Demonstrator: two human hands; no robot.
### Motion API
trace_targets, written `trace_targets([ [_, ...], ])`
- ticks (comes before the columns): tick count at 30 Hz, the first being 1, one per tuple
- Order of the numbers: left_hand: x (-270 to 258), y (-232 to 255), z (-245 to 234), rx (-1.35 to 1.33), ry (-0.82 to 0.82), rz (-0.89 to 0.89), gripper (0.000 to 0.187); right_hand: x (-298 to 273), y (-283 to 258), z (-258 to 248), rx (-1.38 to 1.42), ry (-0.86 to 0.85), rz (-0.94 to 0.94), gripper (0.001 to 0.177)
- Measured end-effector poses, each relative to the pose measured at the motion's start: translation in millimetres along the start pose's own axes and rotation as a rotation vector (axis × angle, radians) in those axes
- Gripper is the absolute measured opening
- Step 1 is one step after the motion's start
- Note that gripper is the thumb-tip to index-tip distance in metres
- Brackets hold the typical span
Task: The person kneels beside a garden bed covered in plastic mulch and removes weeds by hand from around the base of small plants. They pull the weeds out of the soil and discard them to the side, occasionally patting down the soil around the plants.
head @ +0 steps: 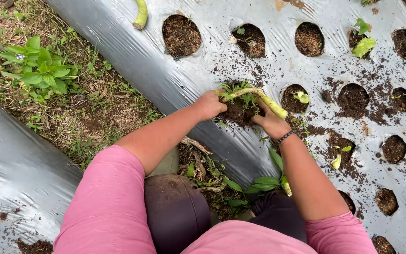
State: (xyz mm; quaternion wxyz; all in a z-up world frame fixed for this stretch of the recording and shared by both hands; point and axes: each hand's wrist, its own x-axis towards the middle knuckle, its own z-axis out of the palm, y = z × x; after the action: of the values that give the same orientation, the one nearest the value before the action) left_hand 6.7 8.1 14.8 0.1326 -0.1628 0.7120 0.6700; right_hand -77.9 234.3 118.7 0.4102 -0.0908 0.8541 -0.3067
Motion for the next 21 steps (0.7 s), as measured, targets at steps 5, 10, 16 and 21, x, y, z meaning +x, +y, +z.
trace_targets([
  [5, 16, -12, 10, 0.051, -0.078, 0.001, 0.065, 59, 50, 28, -0.062, 0.129, -0.079, 0.074],
  [10, 2, -4, 2, -0.021, -0.056, -0.028, 0.049, 97, 116, 33, -0.033, 0.362, 0.118, 0.064],
  [16, 17, -19, 7, 0.017, 0.003, -0.121, 0.047, 40, 40, 35, -0.186, 0.304, -0.032, 0.040],
  [21, 32, -20, 15, -0.039, 0.024, -0.034, 0.043, 101, 69, 47, -0.033, 0.217, -0.365, 0.067],
])
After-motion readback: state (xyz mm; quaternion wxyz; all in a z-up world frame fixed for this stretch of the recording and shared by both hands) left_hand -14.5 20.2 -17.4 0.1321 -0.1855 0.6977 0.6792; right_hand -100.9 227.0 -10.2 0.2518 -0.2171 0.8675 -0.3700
